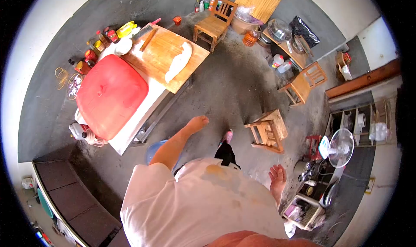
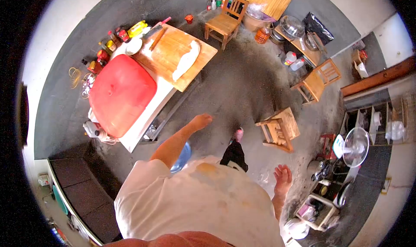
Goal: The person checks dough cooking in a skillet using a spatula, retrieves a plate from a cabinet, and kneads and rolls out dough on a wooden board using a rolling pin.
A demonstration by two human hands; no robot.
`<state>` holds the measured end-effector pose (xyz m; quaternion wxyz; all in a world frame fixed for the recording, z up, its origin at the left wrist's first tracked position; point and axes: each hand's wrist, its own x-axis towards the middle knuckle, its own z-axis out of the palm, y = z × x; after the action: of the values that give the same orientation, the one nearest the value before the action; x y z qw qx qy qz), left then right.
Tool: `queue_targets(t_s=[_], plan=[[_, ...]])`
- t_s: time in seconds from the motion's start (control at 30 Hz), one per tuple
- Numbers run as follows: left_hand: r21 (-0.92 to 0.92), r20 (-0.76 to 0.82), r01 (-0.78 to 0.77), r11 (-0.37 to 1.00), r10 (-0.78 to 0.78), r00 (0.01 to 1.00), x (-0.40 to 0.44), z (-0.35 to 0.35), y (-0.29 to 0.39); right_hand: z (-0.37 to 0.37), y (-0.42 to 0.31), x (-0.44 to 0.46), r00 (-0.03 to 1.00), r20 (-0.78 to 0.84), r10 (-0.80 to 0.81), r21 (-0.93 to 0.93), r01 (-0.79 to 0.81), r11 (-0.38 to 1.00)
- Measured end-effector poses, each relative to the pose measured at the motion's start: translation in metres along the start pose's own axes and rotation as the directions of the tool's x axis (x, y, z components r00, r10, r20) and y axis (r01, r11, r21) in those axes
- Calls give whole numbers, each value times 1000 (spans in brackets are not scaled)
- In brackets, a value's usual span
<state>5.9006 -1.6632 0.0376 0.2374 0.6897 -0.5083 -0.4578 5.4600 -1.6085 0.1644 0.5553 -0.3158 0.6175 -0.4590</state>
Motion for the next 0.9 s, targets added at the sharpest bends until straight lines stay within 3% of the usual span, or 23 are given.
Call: queue_targets(t_s=[0.03,0.07,0.1,0.17,0.2,0.23,0.3,0.33,0.37,0.4,0.43,0.5,0.6,0.67,0.73,0.8,0.83,0.87,0.9], plan=[[-27,25,28,999,-27,999,14,1,17,3,-15,26,1000,14,7,-15,-7,1000],[182,-9,-243,953,248,969,34,12,-12,11,-31,55,1000,14,5,2,-5,1000],[394,14,-467,792,503,864,57,24,-65,24,-48,90,1000,19,3,24,-3,1000],[285,-84,-38,958,65,994,61,43,-138,48,-78,153,995,97,-4,5,3,1000],[581,23,-299,757,353,936,42,29,-163,61,-94,184,986,166,-15,-17,18,1000],[721,153,-239,650,188,970,19,8,-136,76,-112,212,959,282,-41,-13,47,999],[655,-40,17,755,12,999,-24,5,-168,107,-129,275,934,357,-26,-23,37,999],[582,-217,286,761,-194,957,-35,27,-205,124,-139,304,914,405,-14,-20,23,1000],[461,-367,536,707,-398,841,-38,48,-239,148,-152,326,901,434,10,-63,19,998],[576,-219,517,634,-489,844,-45,50,-251,173,-160,350,882,471,27,-91,18,996],[545,-233,549,634,-514,825,-43,56,-250,197,-164,373,869,494,25,-106,32,994],[93,-309,706,702,-654,690,-41,68,-237,238,-170,408,811,584,27,-95,35,995],[-154,-287,713,684,-721,630,16,58,-199,313,-190,445,789,605,110,-176,-2,984],[-40,-352,539,842,-516,781,75,42,-183,360,-206,474,727,670,147,-221,7,975],[98,-400,338,936,-274,875,128,21,-167,412,-220,502,663,733,156,-329,143,934],[-433,-474,252,865,-457,753,176,-27,-98,466,-230,531,642,739,203,-376,143,916],[-875,-335,90,476,-728,598,188,-73,-40,495,-235,544,621,745,244,-437,178,882],[-889,-334,70,453,-745,578,197,-85,-42,528,-240,557,598,751,279,-489,221,844],[-827,-435,72,557,-716,546,206,-91,-45,561,-245,561,516,796,316,-500,268,823]])
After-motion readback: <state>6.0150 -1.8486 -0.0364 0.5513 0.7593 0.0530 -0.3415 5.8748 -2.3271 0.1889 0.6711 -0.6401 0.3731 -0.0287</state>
